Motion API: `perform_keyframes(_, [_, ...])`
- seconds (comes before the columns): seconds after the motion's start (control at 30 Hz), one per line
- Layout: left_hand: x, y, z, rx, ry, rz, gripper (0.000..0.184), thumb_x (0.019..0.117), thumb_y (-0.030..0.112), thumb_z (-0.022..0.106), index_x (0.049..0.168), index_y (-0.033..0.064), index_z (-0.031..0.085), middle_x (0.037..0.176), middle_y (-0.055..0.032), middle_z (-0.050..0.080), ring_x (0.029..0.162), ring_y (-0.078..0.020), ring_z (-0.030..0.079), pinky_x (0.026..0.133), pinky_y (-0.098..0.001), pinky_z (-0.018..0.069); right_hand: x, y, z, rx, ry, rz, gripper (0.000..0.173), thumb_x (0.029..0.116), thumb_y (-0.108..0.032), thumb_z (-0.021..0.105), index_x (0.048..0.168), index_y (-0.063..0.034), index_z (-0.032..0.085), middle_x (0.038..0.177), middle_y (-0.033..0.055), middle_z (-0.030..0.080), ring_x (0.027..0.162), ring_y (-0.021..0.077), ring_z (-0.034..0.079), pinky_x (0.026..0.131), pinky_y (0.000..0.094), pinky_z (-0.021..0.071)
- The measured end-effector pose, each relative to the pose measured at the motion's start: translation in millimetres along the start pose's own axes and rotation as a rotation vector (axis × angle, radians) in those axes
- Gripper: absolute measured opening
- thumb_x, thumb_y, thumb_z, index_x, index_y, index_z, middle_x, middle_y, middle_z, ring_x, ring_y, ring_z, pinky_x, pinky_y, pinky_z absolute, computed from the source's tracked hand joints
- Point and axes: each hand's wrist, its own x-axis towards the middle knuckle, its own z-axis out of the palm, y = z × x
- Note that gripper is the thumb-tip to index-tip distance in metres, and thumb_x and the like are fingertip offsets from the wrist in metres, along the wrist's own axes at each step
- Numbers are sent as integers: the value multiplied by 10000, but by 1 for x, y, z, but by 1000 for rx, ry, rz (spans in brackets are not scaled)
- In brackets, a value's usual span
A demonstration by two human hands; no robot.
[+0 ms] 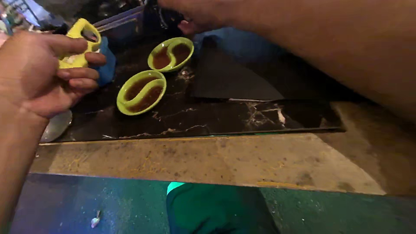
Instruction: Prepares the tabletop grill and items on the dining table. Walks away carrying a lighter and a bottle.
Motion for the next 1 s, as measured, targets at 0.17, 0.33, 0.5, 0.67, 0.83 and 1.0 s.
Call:
perform_keyframes(0.17, [14, 3, -17, -286, -246, -20, 287, 1086, 366, 351, 1038, 181, 564, 767, 105, 563, 392, 94, 348, 355, -49, 333, 3, 2, 4, 58, 86, -51, 389, 940, -62, 652, 1324, -62, 593, 1168, 162, 670, 1044, 312, 671, 880, 480, 543])
perform_keyframes(0.33, [11, 2, -9, -390, -250, 14, 294, 1085, 290, 328, 998, 162, 578, 707, 102, 544, 412, 99, 385, 374, -36, 340, 1, 4, 10, 110, 123, -33, 388, 932, -65, 677, 1313, -66, 609, 1151, 140, 677, 1053, 270, 661, 888, 428, 535])
perform_keyframes(0.5, [21, -2, -8, -358, -120, 49, 261, 1074, 312, 350, 992, 201, 572, 671, 126, 524, 394, 110, 357, 359, -39, 314, 2, 4, 13, 92, 142, -49, 350, 922, -38, 657, 1270, -50, 624, 1146, 133, 672, 1060, 263, 655, 884, 414, 536])
perform_keyframes(0.67, [12, 3, -11, -434, -307, 10, 260, 1086, 261, 339, 1062, 144, 571, 819, 67, 591, 456, 89, 446, 407, -36, 395, -2, -6, 4, 135, 69, 54, 384, 943, -27, 638, 1323, -67, 605, 1177, 131, 664, 1099, 261, 642, 916, 420, 524])
perform_keyframes(0.83, [11, 7, -20, -601, -431, -63, 295, 1083, 217, 332, 1067, 57, 579, 879, -33, 617, 507, 16, 534, 443, -81, 469, 2, 0, 14, 158, 108, 27, 358, 934, -31, 655, 1290, -57, 621, 1161, 129, 668, 1091, 253, 644, 909, 407, 530])
perform_keyframes(1.0, [29, 8, -13, -381, -247, 86, 326, 1076, 228, 291, 1040, 110, 593, 826, 70, 585, 440, 99, 402, 385, -26, 344, -1, -8, 2, 111, 58, 81, 406, 947, -48, 654, 1343, -104, 585, 1184, 116, 656, 1080, 254, 644, 900, 418, 533])
